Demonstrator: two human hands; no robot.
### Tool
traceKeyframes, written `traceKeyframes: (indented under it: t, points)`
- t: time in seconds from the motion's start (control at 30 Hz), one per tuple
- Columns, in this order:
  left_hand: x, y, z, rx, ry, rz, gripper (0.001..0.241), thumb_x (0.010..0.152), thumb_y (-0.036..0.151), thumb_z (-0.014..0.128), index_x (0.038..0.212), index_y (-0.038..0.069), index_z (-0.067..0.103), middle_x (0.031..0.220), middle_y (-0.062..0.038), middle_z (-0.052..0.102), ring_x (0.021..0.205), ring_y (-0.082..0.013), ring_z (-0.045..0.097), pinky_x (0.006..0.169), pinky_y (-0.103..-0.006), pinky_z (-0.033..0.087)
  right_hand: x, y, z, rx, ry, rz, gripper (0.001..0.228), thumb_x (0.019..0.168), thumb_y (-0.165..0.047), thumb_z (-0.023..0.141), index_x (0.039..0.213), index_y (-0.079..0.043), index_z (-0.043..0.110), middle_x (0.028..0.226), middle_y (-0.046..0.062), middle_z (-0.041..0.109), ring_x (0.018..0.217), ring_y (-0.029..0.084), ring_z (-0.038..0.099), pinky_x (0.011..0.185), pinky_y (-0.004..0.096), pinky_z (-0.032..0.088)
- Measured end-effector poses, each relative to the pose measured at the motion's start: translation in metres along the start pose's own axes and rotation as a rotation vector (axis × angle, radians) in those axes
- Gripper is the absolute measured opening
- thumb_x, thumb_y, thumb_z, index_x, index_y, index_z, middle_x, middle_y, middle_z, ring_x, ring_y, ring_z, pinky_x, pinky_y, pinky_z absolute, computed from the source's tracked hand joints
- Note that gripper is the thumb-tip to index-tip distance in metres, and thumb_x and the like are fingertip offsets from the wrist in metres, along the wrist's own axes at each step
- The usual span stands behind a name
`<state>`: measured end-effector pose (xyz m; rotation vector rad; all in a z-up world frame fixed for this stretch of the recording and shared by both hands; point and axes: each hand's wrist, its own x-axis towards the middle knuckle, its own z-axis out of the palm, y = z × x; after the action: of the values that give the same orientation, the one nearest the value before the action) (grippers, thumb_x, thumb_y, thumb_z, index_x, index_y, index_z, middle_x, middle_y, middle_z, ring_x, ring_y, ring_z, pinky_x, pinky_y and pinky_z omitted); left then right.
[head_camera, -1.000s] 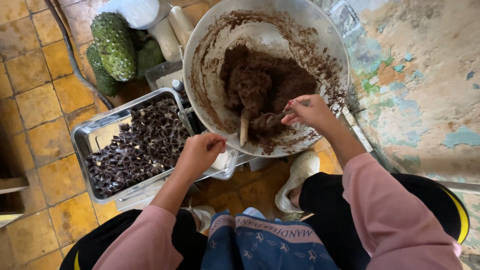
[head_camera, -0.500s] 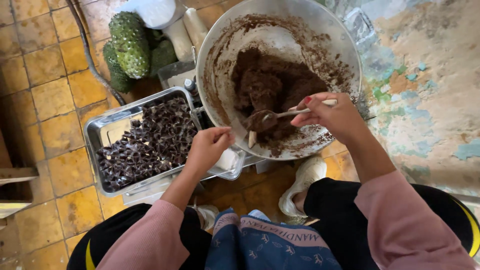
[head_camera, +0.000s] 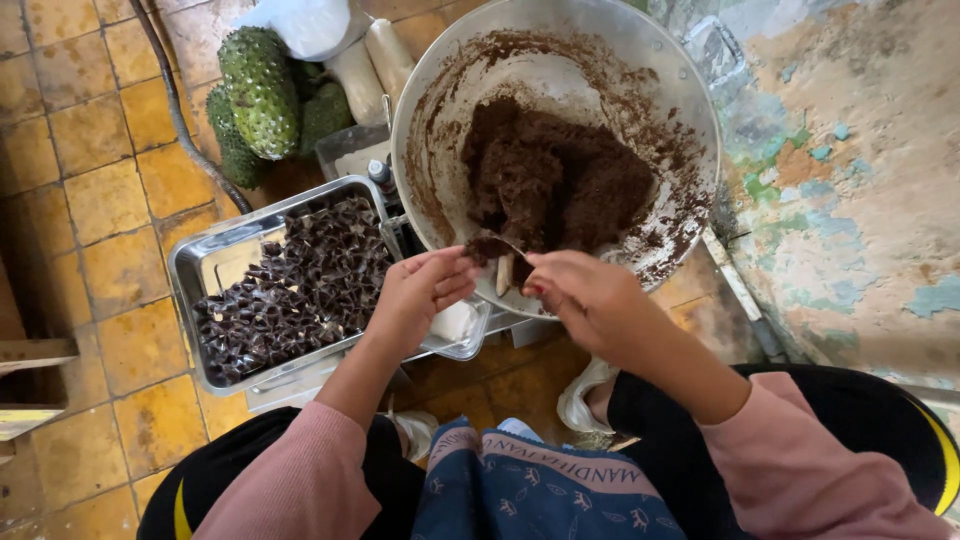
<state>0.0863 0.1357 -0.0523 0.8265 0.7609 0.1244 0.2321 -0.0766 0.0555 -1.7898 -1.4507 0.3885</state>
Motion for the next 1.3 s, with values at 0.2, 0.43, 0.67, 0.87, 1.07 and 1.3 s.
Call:
traceKeyframes:
  t: [0.2,0.43,0.67,0.87,1.07,1.3]
  points:
    - [0.0,0.001,0.0,-0.142,0.048,0.0,0.04,0.101,0.013,0.059,0.135,-0.008,0.059,0.113,-0.014,0.07,0.099,-0.0236,0.072,0.096,-0.0397,0.062,-0.006,-0.016,0.009,-0.093,0.074,-0.141,0.014,0.1,-0.009,0.065,0.112,-0.001,0.067,0.128,0.018,0.068,0.096,0.033,0.074,0.078,0.037,0.061]
    - [-0.008,0.009,0.006,-0.199,0.141,-0.035,0.04,0.1,0.007,0.05,0.137,-0.005,0.057,0.112,-0.015,0.07,0.099,-0.0249,0.071,0.099,-0.0397,0.06,-0.01,-0.018,0.026,-0.263,0.067,-0.238,0.019,0.097,-0.01,0.069,0.113,0.001,0.066,0.129,0.017,0.068,0.092,0.03,0.076,0.075,0.035,0.061]
    - [-0.001,-0.003,-0.001,-0.255,0.097,0.07,0.041,0.102,0.005,0.048,0.139,-0.008,0.056,0.106,-0.01,0.07,0.094,-0.0183,0.069,0.102,-0.0378,0.055,-0.01,-0.023,0.028,-0.331,0.019,-0.343,0.025,0.093,-0.006,0.069,0.114,0.007,0.065,0.129,0.026,0.066,0.097,0.034,0.073,0.08,0.038,0.061]
    - [0.008,-0.021,-0.013,-0.287,-0.022,0.195,0.047,0.105,0.002,0.054,0.15,-0.009,0.049,0.1,-0.004,0.064,0.089,-0.0152,0.066,0.105,-0.0375,0.057,-0.006,-0.025,0.026,-0.348,0.052,-0.373,0.025,0.095,-0.006,0.069,0.114,0.01,0.064,0.127,0.027,0.066,0.105,0.034,0.073,0.086,0.038,0.061]
    - [0.011,-0.022,-0.011,-0.314,0.003,0.168,0.048,0.102,0.005,0.056,0.147,-0.008,0.047,0.105,-0.004,0.068,0.1,-0.0194,0.071,0.104,-0.0364,0.054,-0.005,-0.022,0.023,-0.379,0.068,-0.401,0.026,0.094,-0.005,0.069,0.112,0.011,0.064,0.128,0.028,0.065,0.108,0.036,0.072,0.089,0.038,0.061]
    - [0.005,-0.007,-0.004,-0.21,-0.037,0.118,0.049,0.103,0.01,0.056,0.149,-0.005,0.046,0.106,-0.001,0.067,0.104,-0.0171,0.07,0.108,-0.0351,0.055,-0.005,-0.015,0.017,-0.44,0.064,-0.408,0.03,0.091,-0.004,0.068,0.118,0.01,0.064,0.13,0.028,0.064,0.115,0.037,0.069,0.094,0.039,0.06]
